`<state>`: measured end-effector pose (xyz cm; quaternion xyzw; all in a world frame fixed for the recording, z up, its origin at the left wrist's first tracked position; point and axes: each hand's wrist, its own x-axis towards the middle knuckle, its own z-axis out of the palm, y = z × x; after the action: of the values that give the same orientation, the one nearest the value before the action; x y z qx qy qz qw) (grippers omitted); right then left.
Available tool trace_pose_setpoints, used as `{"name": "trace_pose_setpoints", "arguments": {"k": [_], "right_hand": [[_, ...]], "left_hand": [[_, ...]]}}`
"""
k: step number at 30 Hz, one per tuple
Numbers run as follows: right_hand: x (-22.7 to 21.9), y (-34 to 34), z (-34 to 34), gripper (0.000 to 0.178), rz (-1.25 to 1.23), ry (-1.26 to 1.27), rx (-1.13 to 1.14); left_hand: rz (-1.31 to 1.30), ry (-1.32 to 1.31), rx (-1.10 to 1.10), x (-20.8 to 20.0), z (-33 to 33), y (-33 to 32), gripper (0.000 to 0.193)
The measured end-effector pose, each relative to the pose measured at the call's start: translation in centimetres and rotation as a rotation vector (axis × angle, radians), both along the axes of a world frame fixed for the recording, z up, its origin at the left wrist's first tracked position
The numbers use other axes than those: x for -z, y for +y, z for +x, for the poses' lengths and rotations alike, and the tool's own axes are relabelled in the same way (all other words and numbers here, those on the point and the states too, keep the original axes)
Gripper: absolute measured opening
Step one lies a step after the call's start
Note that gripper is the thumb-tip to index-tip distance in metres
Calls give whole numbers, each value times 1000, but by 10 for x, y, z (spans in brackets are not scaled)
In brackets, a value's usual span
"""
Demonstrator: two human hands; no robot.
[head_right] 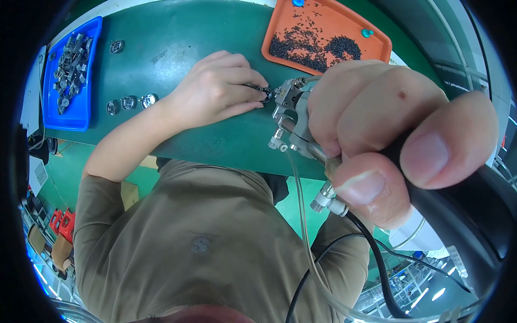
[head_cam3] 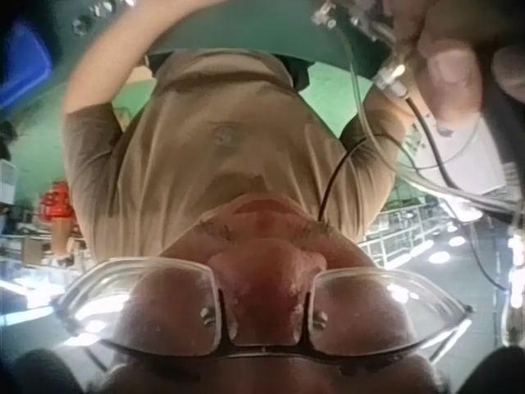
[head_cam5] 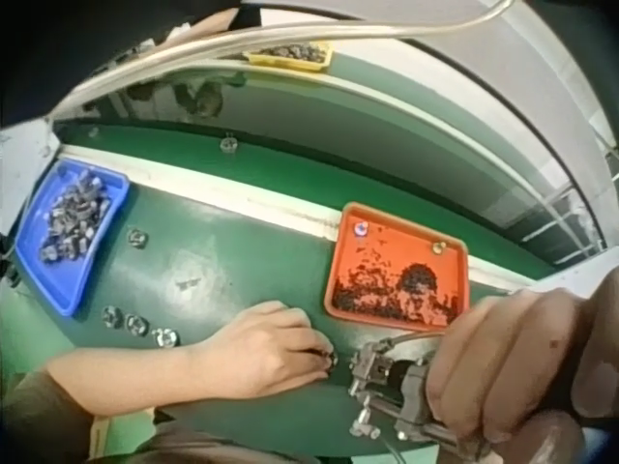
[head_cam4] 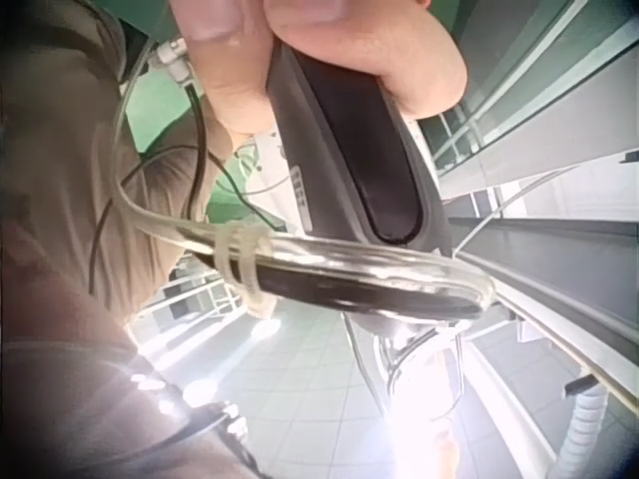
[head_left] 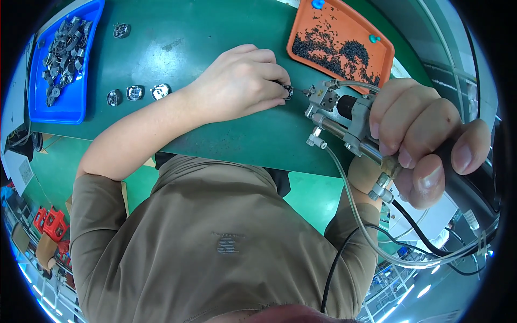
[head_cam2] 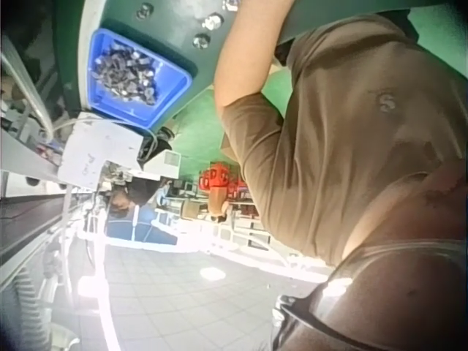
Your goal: The person processes small metallic circular components at an industrial workstation using a handheld pneumatic or electric assembly tool.
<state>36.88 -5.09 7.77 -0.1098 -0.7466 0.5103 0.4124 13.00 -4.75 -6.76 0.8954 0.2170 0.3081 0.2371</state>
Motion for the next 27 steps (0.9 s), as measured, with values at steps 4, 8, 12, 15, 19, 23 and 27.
{"name": "trace_pose_setpoints", "arguments": {"k": [4,8,12,15,19,23,27], "right_hand": [[2,0,0,33,9,3,-2],[4,1,3,32,17,-10,-26],[6,4,4,31,21,-18,-61],[6,4,4,31,23,-25,-74],[10,-4,-3,29,45,17,-26],[10,-6,-8,27,59,59,23],[9,-3,-10,26,74,86,61]], "left_hand": [[12,-11,-1,0,0,0,12],[11,-5,4,1,2,0,12],[11,-6,-4,2,0,-1,12],[13,-7,0,3,0,-1,12],[11,-6,-2,4,1,-1,12],[12,-14,1,3,0,-1,12],[10,-9,1,4,0,1,12]]}}
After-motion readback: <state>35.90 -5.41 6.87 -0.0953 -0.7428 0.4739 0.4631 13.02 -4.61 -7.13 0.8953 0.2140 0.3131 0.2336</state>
